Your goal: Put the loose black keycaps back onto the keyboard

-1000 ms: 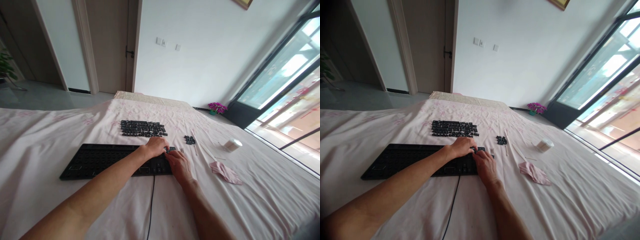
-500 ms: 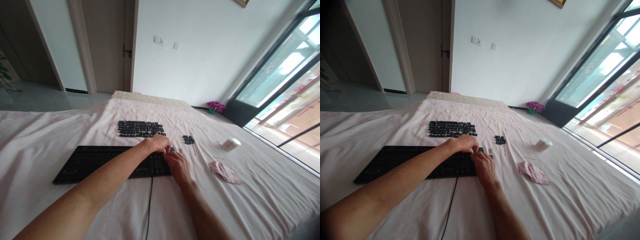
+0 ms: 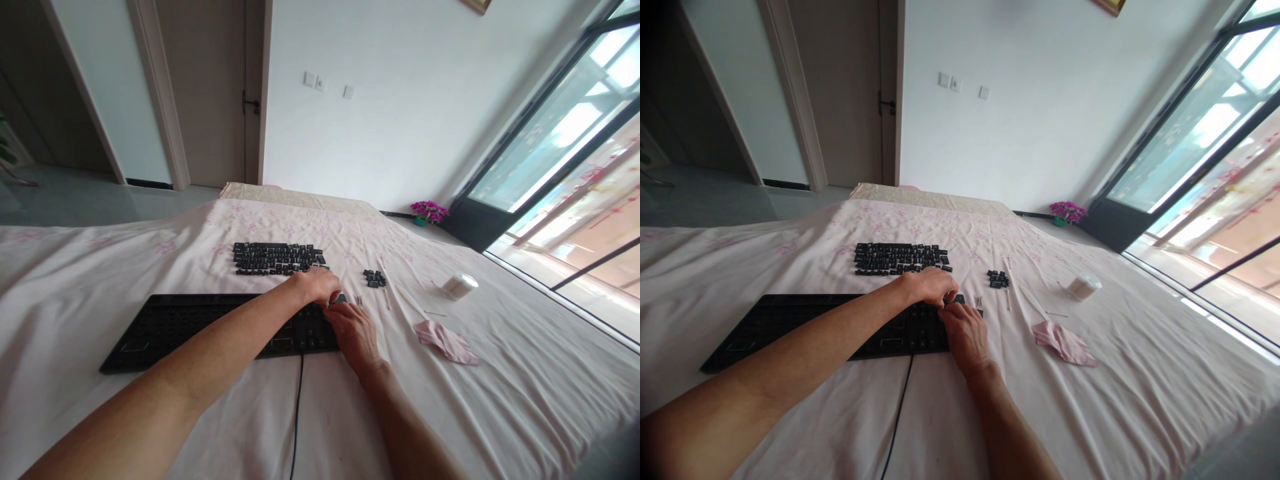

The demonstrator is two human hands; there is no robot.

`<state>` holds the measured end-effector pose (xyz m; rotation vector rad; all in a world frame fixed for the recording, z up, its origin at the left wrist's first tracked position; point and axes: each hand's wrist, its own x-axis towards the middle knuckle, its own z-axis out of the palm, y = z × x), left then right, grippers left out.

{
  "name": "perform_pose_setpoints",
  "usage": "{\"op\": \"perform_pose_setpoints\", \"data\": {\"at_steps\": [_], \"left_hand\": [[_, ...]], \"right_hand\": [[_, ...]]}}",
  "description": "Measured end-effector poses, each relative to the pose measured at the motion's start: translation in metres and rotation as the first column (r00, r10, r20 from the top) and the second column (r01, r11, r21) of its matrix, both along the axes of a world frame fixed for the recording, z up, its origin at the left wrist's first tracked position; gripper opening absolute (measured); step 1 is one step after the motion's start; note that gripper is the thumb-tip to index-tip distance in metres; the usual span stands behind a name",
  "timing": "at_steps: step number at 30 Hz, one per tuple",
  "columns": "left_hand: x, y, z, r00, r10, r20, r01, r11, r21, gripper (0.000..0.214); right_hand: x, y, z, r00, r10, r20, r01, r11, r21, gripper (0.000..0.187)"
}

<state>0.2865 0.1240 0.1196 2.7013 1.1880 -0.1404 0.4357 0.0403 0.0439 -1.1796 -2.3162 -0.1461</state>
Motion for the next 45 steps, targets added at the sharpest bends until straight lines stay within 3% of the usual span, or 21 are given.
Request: {"op": "perform_pose_setpoints", "data": {"at_steps": [11, 21, 28, 35, 40, 45], "left_hand": [[-0.001, 0.002, 0.002, 1.000, 0.011, -0.001, -0.011, 0.999, 0.044, 0.027], [-0.015, -0.009, 0.003, 0.988, 0.096, 0.119, -0.103, 0.993, 0.053, 0.023], [-0.045, -0.026, -0.006, 0.942, 0.153, 0.298, -0.201, 0.970, 0.137, 0.026], [-0.084, -0.048, 0.001, 0.865, 0.209, 0.457, -0.320, 0.930, 0.182, 0.026], [-0.109, -0.070, -0.004, 0.772, 0.232, 0.592, -0.400, 0.901, 0.169, 0.023], [-0.126, -0.096, -0.024, 0.781, 0.273, 0.561, -0.404, 0.907, 0.120, 0.022]], "right_hand": [[-0.002, 0.002, -0.001, 0.997, -0.047, 0.069, 0.047, 0.999, 0.005, 0.021], [-0.004, -0.001, 0.003, 0.986, -0.054, 0.158, 0.060, 0.998, -0.030, 0.025], [-0.010, -0.009, 0.010, 0.950, -0.097, 0.297, 0.117, 0.992, -0.048, 0.032], [-0.016, -0.011, 0.015, 0.933, -0.103, 0.344, 0.134, 0.989, -0.069, 0.031], [-0.011, -0.009, 0.007, 0.983, -0.104, 0.148, 0.120, 0.988, -0.100, 0.040], [-0.006, -0.002, -0.005, 0.988, -0.115, -0.106, 0.102, 0.988, -0.116, 0.031]]}}
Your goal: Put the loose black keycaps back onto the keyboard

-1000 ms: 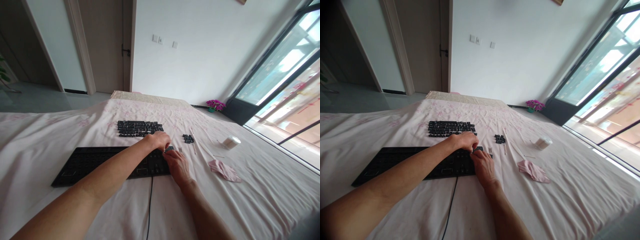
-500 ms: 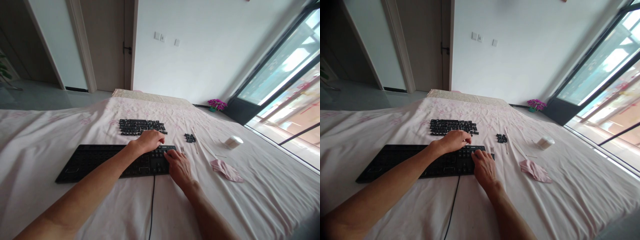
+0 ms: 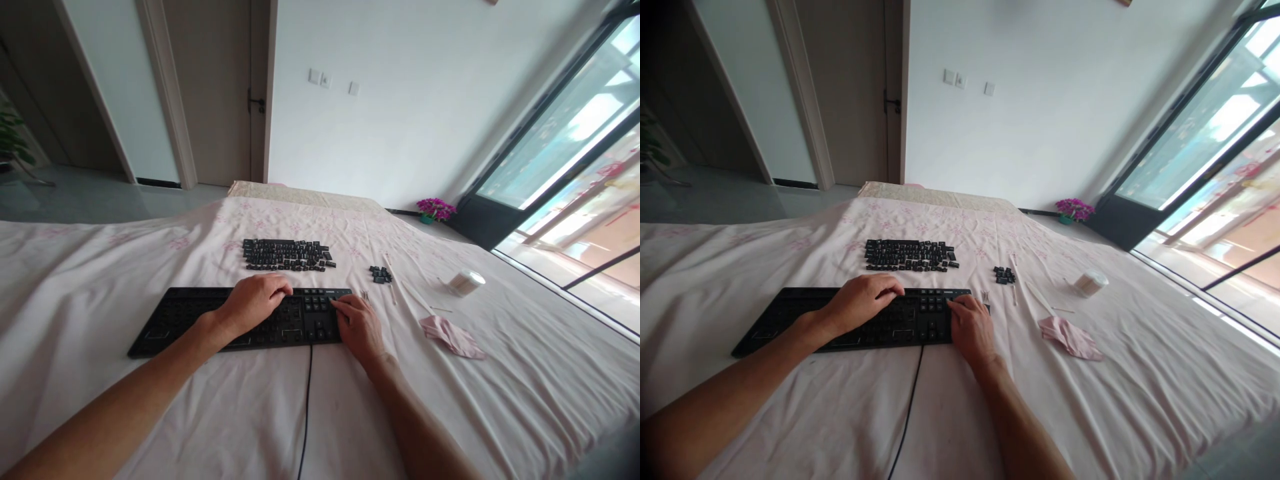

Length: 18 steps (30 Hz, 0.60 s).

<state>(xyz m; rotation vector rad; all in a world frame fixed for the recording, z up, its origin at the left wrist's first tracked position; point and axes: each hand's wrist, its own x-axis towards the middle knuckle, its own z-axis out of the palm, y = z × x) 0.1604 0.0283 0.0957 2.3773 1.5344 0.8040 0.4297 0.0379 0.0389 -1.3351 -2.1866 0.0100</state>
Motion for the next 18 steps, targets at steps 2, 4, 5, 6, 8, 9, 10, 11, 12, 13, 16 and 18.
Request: {"op": "perform_pose_setpoints", "data": {"at_steps": [2, 4, 5, 6, 8, 9, 10, 11, 12, 13, 16, 18], "left_hand": [[-0.001, -0.006, -0.009, 1.000, 0.013, -0.017, -0.014, 0.999, -0.029, 0.023], [0.000, -0.010, -0.018, 0.999, 0.025, -0.025, -0.026, 0.998, -0.054, 0.023], [0.002, -0.012, -0.022, 0.999, 0.028, -0.024, -0.029, 0.997, -0.065, 0.023], [0.004, -0.013, -0.025, 0.999, 0.029, -0.022, -0.031, 0.997, -0.073, 0.024], [0.007, -0.016, -0.032, 0.999, 0.036, -0.018, -0.037, 0.996, -0.079, 0.023], [0.009, -0.017, -0.034, 0.999, 0.042, -0.020, -0.043, 0.996, -0.076, 0.023], [0.010, -0.019, -0.036, 0.999, 0.049, -0.023, -0.050, 0.996, -0.071, 0.023], [0.010, -0.019, -0.038, 0.998, 0.052, -0.026, -0.054, 0.996, -0.065, 0.022], [0.011, -0.020, -0.040, 0.998, 0.054, -0.026, -0.055, 0.997, -0.059, 0.021], [0.010, -0.021, -0.041, 0.998, 0.054, -0.024, -0.055, 0.997, -0.052, 0.021], [0.009, -0.021, -0.045, 0.999, 0.047, -0.012, -0.048, 0.998, -0.029, 0.019], [0.008, -0.021, -0.047, 0.999, 0.041, -0.010, -0.041, 0.999, -0.010, 0.019]], "right_hand": [[0.001, 0.003, -0.001, 1.000, 0.014, -0.027, -0.015, 1.000, -0.009, 0.026], [0.002, 0.006, -0.001, 0.999, 0.027, -0.024, -0.027, 1.000, -0.015, 0.025], [0.003, 0.007, 0.000, 0.999, 0.028, -0.014, -0.029, 1.000, -0.013, 0.025], [0.003, 0.008, 0.001, 1.000, 0.030, 0.000, -0.030, 1.000, -0.008, 0.024], [0.003, 0.009, 0.002, 0.999, 0.025, 0.036, -0.026, 1.000, 0.006, 0.023], [0.003, 0.009, 0.003, 0.998, 0.022, 0.055, -0.023, 1.000, 0.013, 0.022], [0.002, 0.009, 0.004, 0.997, 0.020, 0.075, -0.022, 1.000, 0.019, 0.021], [0.002, 0.008, 0.004, 0.996, 0.019, 0.090, -0.021, 0.999, 0.025, 0.020], [0.001, 0.008, 0.005, 0.995, 0.018, 0.102, -0.021, 0.999, 0.032, 0.019], [0.001, 0.008, 0.005, 0.994, 0.015, 0.109, -0.019, 0.999, 0.039, 0.018], [0.001, 0.007, 0.006, 0.992, -0.001, 0.124, -0.006, 0.999, 0.053, 0.016], [0.002, 0.007, 0.008, 0.989, 0.002, 0.151, -0.010, 0.999, 0.047, 0.015]]}}
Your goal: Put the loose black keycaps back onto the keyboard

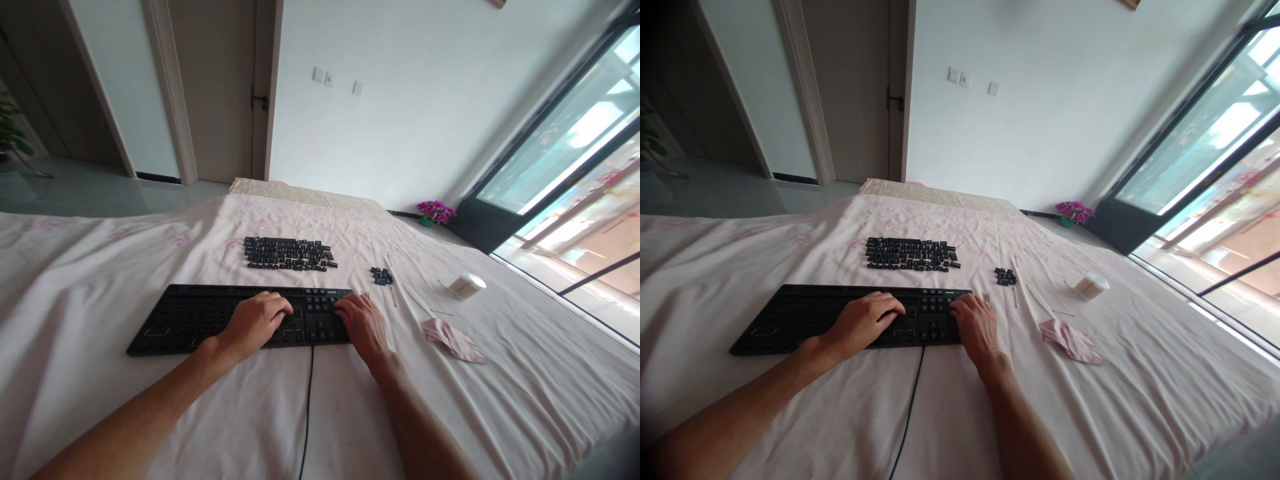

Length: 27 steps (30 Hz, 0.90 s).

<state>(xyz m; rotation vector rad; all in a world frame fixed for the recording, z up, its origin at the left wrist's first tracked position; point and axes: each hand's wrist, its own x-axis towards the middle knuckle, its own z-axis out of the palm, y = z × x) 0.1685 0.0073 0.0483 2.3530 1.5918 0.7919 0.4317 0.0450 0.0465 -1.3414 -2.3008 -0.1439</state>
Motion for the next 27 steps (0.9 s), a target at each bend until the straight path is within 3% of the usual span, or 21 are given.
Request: {"op": "perform_pose_setpoints", "data": {"at_steps": [9, 27], "left_hand": [[0.0011, -0.0035, -0.0062, 0.999, -0.031, -0.020, 0.033, 0.994, 0.100, 0.019], [0.0012, -0.0058, -0.0086, 0.998, -0.037, -0.051, 0.043, 0.991, 0.129, 0.018]], "right_hand": [[-0.0018, -0.0015, 0.0042, 0.992, -0.005, 0.125, 0.006, 1.000, -0.004, 0.019], [-0.0021, -0.0024, 0.0018, 0.989, -0.006, 0.145, 0.003, 1.000, 0.021, 0.020]]}}
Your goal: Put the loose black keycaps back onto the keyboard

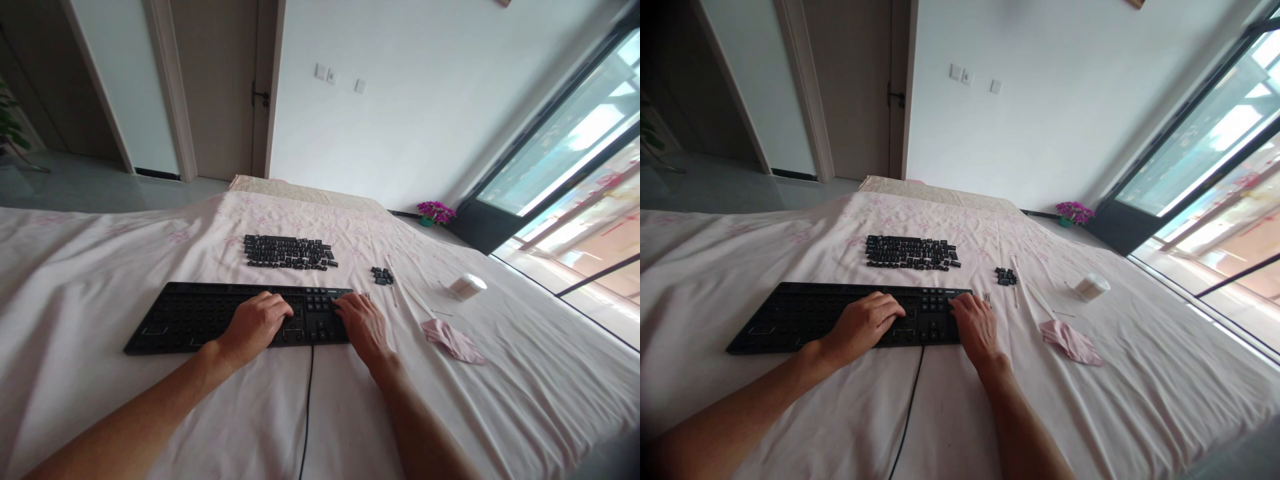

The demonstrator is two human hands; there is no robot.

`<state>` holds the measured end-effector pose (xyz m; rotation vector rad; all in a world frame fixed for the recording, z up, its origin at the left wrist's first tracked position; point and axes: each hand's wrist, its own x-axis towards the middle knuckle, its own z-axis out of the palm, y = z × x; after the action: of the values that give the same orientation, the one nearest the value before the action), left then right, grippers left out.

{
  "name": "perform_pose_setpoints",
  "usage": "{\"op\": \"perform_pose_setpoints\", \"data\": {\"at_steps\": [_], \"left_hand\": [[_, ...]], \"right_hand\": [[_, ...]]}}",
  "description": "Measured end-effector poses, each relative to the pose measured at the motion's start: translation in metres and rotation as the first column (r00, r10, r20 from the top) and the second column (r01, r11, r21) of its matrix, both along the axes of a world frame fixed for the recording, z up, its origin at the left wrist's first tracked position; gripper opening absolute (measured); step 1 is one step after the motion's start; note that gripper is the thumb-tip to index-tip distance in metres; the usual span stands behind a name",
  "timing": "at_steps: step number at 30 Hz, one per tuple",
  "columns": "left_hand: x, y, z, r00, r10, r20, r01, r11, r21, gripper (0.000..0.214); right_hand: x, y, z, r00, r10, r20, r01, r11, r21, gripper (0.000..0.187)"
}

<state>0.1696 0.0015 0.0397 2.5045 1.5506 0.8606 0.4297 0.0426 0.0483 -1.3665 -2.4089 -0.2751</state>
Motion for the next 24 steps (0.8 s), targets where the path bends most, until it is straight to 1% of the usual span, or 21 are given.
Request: {"op": "perform_pose_setpoints", "data": {"at_steps": [5, 12, 18, 22, 24], "left_hand": [[0.000, 0.000, 0.000, 1.000, -0.003, -0.001, 0.003, 1.000, 0.005, 0.018], [0.000, 0.000, -0.001, 1.000, -0.001, -0.002, 0.002, 1.000, 0.019, 0.018], [0.000, 0.000, 0.000, 1.000, -0.009, -0.002, 0.009, 1.000, 0.013, 0.018], [0.000, 0.001, -0.002, 1.000, -0.018, 0.005, 0.018, 0.999, 0.032, 0.019], [0.000, 0.001, -0.003, 1.000, -0.016, 0.010, 0.016, 0.999, 0.032, 0.020]], "right_hand": [[0.002, -0.002, -0.003, 1.000, -0.007, -0.021, 0.008, 1.000, 0.023, 0.020], [0.001, -0.001, -0.002, 1.000, 0.003, -0.031, -0.003, 1.000, 0.001, 0.022], [0.007, -0.007, 0.005, 0.998, -0.014, -0.057, 0.013, 1.000, -0.022, 0.021], [0.012, -0.015, 0.009, 0.996, 0.020, -0.082, -0.025, 0.998, -0.062, 0.024], [0.015, -0.015, 0.010, 0.990, 0.053, -0.131, -0.065, 0.994, -0.092, 0.027]]}}
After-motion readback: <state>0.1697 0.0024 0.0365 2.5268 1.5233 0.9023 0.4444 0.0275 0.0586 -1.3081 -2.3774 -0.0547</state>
